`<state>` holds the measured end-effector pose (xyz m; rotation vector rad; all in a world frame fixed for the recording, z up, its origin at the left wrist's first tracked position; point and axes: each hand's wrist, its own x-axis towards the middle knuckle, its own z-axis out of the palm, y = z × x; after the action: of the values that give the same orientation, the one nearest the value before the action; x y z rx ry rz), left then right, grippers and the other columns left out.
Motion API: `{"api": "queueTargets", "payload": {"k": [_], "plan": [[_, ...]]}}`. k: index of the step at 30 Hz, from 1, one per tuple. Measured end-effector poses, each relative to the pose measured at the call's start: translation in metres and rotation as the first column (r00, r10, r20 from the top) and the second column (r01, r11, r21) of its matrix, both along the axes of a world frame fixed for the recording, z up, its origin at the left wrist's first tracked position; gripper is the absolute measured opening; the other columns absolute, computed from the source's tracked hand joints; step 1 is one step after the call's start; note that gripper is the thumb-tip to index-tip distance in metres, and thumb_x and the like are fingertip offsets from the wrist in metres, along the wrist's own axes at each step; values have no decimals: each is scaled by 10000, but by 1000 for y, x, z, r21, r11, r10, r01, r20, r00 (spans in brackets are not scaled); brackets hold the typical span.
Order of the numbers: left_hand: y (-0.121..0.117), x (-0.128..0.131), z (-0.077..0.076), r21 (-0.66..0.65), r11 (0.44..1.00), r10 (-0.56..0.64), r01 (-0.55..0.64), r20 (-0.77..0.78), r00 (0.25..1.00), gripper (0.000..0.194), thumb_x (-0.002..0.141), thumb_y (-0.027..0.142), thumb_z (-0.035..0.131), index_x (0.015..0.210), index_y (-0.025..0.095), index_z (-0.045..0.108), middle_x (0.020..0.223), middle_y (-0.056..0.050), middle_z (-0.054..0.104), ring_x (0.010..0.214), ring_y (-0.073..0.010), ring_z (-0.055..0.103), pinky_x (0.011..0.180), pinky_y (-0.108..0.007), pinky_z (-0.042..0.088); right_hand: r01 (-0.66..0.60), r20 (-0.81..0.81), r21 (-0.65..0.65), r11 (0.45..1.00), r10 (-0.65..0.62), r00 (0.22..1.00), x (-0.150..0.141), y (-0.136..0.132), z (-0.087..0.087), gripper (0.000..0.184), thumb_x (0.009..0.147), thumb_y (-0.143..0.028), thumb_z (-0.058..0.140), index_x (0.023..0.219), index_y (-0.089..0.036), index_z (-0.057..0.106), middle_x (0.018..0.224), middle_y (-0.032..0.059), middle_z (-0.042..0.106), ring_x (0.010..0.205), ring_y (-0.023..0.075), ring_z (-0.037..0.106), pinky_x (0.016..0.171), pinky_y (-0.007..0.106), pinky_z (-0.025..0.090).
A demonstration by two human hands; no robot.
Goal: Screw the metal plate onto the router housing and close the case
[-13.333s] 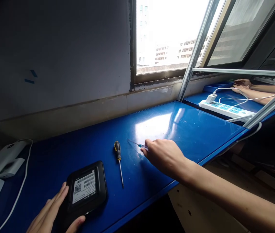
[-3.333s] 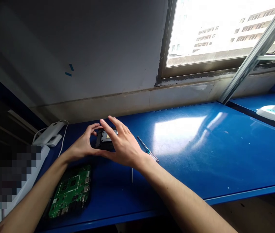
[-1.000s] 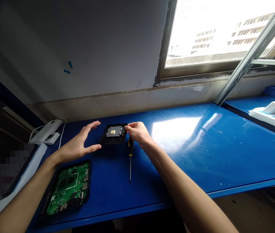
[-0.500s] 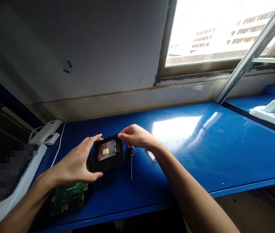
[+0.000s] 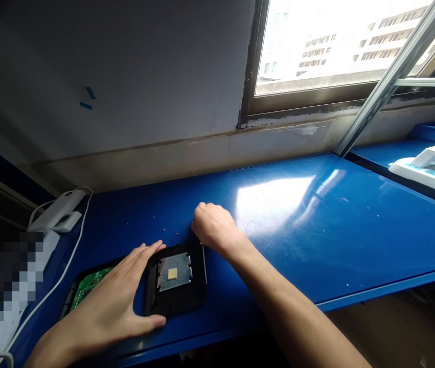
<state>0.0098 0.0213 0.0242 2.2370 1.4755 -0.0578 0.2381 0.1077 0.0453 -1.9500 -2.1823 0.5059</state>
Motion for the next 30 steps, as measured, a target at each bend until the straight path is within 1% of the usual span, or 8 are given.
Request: {"api": "queueTargets", "payload": {"k": [3,6,9,11,12,17,23,30], "plan": [[-2,-5,-5,-44,998,43,-42,28,999,1176,757,610,781,1685,231,167,1762,-128,209,1612,-420,76,1267,-660,253,63,-111,185,981,-43,993,1,1,11,303,1045,-274,572,1280,-96,644,1134,187,724,995,271,727,873,419,600],[-6,-6,-9,-47,997,72,-68,86,994,1153,757,588,799,1681,274,184,1767,-93,214,1610,-416,-7,1258,-682,252,147,-241,391,908,-53,969,2,-3,21,448,1086,-313,483,1506,-162,450,1262,163,673,1031,243,708,891,398,598],[-8,-6,-10,-42,996,86,-82,115,990,1139,764,600,795,1678,298,185,1769,-84,213,1602,-426,-67,1239,-723,255,171,-448,656,735,197,872,0,-10,21,408,1055,-276,537,1457,-214,509,1165,90,682,798,158,686,793,337,623],[-7,-6,-9,-51,996,81,-76,109,991,1141,764,592,796,1677,279,188,1768,-98,215,1601,-433,-74,1237,-737,248,151,-456,765,626,361,813,-4,-14,15,335,1028,-234,574,1363,-234,590,1034,40,677,689,121,633,734,305,619],[-7,-5,-9,-53,996,75,-70,107,991,1135,765,581,799,1674,267,196,1764,-107,224,1601,-439,-72,1236,-743,247,120,-427,790,602,400,811,-6,-16,12,314,1022,-218,579,1334,-240,607,989,24,666,668,112,615,712,290,612],[-5,-6,-9,-14,999,37,-36,137,990,1078,773,556,801,1653,293,238,1744,-113,285,1597,-479,-44,1207,-795,271,-16,-314,816,578,466,827,-13,-16,2,284,1016,-188,588,1298,-214,615,960,16,653,668,94,607,645,246,573],[-7,-7,-11,-33,999,48,-43,148,988,1081,780,589,793,1659,317,225,1750,-91,276,1613,-439,-39,1252,-737,233,-35,-292,815,579,462,838,-13,-13,0,275,1016,-176,590,1289,-187,622,949,23,653,694,102,613,657,252,564],[-5,-8,-12,7,999,35,-37,190,981,1067,759,556,822,1644,326,274,1721,-96,344,1610,-469,25,1231,-771,245,-31,-294,813,581,456,840,-13,-14,-2,282,1020,-190,591,1301,-212,614,974,18,654,693,96,613,665,247,563]]}}
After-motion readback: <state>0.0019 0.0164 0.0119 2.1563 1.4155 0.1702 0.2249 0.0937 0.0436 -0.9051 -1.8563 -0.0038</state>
